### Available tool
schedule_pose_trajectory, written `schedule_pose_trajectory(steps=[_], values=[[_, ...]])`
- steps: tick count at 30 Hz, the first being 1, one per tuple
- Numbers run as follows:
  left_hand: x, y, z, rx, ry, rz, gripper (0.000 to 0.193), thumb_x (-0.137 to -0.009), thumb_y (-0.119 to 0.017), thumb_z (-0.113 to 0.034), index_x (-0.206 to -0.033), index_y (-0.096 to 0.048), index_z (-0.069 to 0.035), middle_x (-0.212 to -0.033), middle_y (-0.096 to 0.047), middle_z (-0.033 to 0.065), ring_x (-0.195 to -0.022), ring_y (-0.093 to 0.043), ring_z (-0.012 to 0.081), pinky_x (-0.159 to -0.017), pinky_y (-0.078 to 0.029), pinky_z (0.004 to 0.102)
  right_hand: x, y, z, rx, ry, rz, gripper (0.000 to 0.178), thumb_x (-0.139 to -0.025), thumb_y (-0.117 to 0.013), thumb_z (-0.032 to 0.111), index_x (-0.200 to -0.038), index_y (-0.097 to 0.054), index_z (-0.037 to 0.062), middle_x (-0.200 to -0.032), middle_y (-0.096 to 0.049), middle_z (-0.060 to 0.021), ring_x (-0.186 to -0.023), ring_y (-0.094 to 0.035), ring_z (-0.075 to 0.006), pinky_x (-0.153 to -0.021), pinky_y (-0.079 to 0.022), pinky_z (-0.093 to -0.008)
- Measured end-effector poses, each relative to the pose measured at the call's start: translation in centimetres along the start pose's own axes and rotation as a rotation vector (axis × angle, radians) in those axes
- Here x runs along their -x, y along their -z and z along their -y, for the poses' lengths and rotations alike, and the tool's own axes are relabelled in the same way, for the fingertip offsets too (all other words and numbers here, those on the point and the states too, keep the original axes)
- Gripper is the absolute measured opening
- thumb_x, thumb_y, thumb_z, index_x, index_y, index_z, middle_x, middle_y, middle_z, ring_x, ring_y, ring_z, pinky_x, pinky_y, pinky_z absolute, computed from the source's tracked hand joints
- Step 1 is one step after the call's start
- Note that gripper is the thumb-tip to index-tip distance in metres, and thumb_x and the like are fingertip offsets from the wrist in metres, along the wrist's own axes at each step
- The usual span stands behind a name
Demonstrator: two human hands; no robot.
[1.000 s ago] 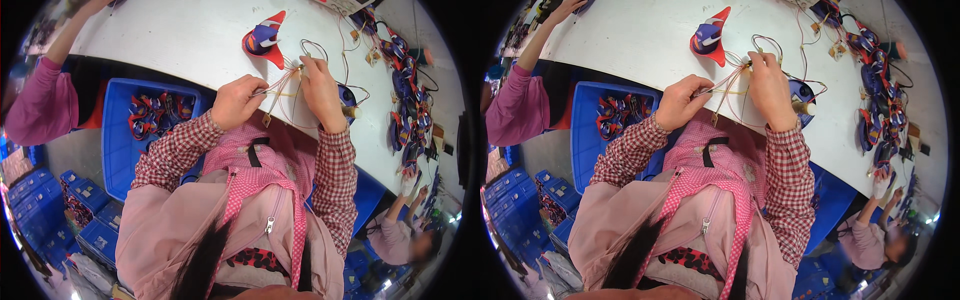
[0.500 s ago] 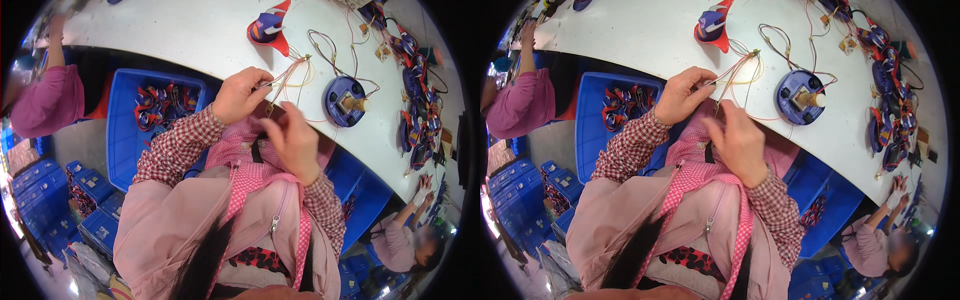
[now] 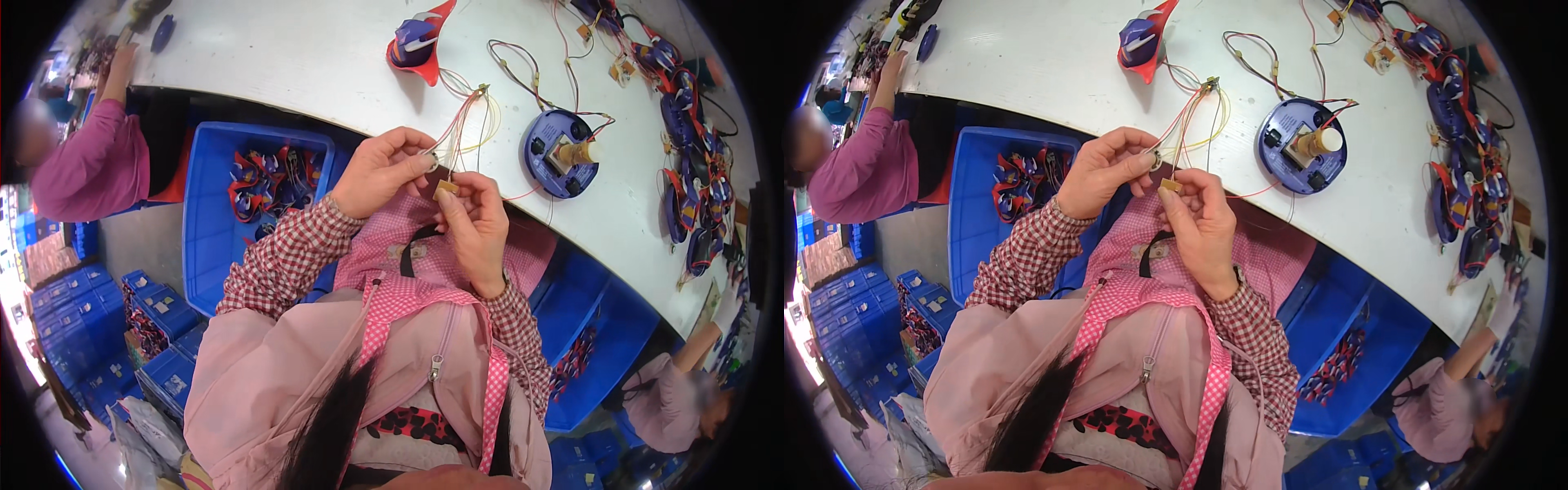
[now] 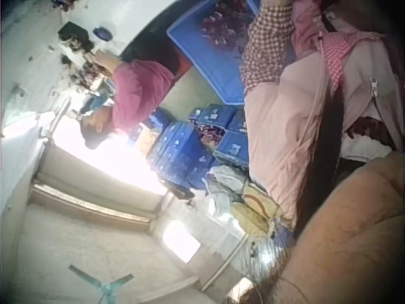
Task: Assembling electronic toy components by connecting wires and fitting parts into a plastic housing.
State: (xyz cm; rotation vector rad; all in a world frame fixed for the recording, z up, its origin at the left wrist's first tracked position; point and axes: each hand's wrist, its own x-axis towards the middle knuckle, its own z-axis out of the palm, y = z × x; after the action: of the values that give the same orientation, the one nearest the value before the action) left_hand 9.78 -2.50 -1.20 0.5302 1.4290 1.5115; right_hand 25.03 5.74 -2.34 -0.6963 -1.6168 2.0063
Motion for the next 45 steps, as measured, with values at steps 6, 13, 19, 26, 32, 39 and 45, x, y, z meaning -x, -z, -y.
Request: schedule_pose_trajectory(steps=[6,13,19,26,32,39,45], values=[[0.8,-1.6,0.9,0.149,0.021,-0.035,0.030,-0.089,-0.059,-0.008,-0.116,-0.052,0.001,-0.090,-0.060,0.0054,-0.070,-0.058,0.0090,-0.057,-0.049,0.0205,0.4,0.4,-0.1,-0.073,0.027,-0.044,0.014,-0.090,-0.059,0.007,-0.102,-0.052,0.0032,-0.084,-0.058,-0.0002,-0.061,-0.050,-0.0027,-0.051,-0.041,-0.0155],[1.2,-3.4,2.3,0.272,-0.033,-0.154,0.039,-0.088,-0.058,-0.004,-0.124,-0.041,-0.002,-0.093,-0.057,0.0059,-0.072,-0.058,0.0112,-0.057,-0.049,0.0213,0.3,0.6,-0.1,0.016,0.153,-0.043,0.013,-0.091,-0.059,0.007,-0.102,-0.052,0.0034,-0.079,-0.057,0.0015,-0.060,-0.048,-0.0018,-0.051,-0.038,-0.0150],[1.4,-4.3,2.7,0.337,-0.088,-0.194,0.040,-0.088,-0.057,-0.003,-0.124,-0.039,-0.003,-0.094,-0.056,0.0068,-0.076,-0.059,0.0127,-0.058,-0.049,0.0215,0.2,0.4,-0.2,-0.052,0.185,-0.064,0.014,-0.091,-0.058,0.007,-0.101,-0.050,0.0034,-0.078,-0.057,0.0020,-0.062,-0.047,-0.0013,-0.052,-0.038,-0.0151],[1.4,-3.9,3.4,0.401,-0.060,-0.180,0.037,-0.088,-0.057,-0.003,-0.121,-0.041,-0.002,-0.095,-0.057,0.0068,-0.076,-0.059,0.0132,-0.060,-0.049,0.0217,-0.1,0.3,-0.9,0.009,0.217,-0.045,0.013,-0.092,-0.058,0.007,-0.101,-0.050,0.0033,-0.078,-0.056,0.0018,-0.063,-0.046,-0.0014,-0.053,-0.038,-0.0151],[1.5,-4.0,3.5,0.472,-0.023,-0.166,0.033,-0.087,-0.057,-0.003,-0.117,-0.044,-0.001,-0.096,-0.057,0.0073,-0.074,-0.059,0.0129,-0.060,-0.049,0.0217,0.1,0.6,-0.7,0.063,0.182,-0.051,0.013,-0.092,-0.058,0.007,-0.101,-0.050,0.0028,-0.078,-0.057,0.0010,-0.064,-0.049,-0.0020,-0.056,-0.040,-0.0157],[1.6,-4.5,3.7,0.446,-0.011,-0.185,0.031,-0.084,-0.059,0.001,-0.112,-0.047,-0.001,-0.096,-0.058,0.0077,-0.070,-0.058,0.0113,-0.060,-0.049,0.0209,0.3,1.1,-1.2,0.184,0.296,-0.059,0.015,-0.090,-0.060,0.006,-0.101,-0.051,0.0012,-0.082,-0.063,-0.0046,-0.067,-0.058,-0.0086,-0.058,-0.047,-0.0220],[1.8,-4.4,3.2,0.386,-0.007,-0.202,0.031,-0.083,-0.062,0.001,-0.110,-0.046,0.000,-0.094,-0.059,0.0100,-0.071,-0.061,0.0122,-0.060,-0.050,0.0203,0.1,2.1,-1.0,0.547,0.550,-0.079,0.019,-0.085,-0.065,0.005,-0.100,-0.053,0.0013,-0.080,-0.062,-0.0111,-0.064,-0.061,-0.0199,-0.056,-0.049,-0.0277]])
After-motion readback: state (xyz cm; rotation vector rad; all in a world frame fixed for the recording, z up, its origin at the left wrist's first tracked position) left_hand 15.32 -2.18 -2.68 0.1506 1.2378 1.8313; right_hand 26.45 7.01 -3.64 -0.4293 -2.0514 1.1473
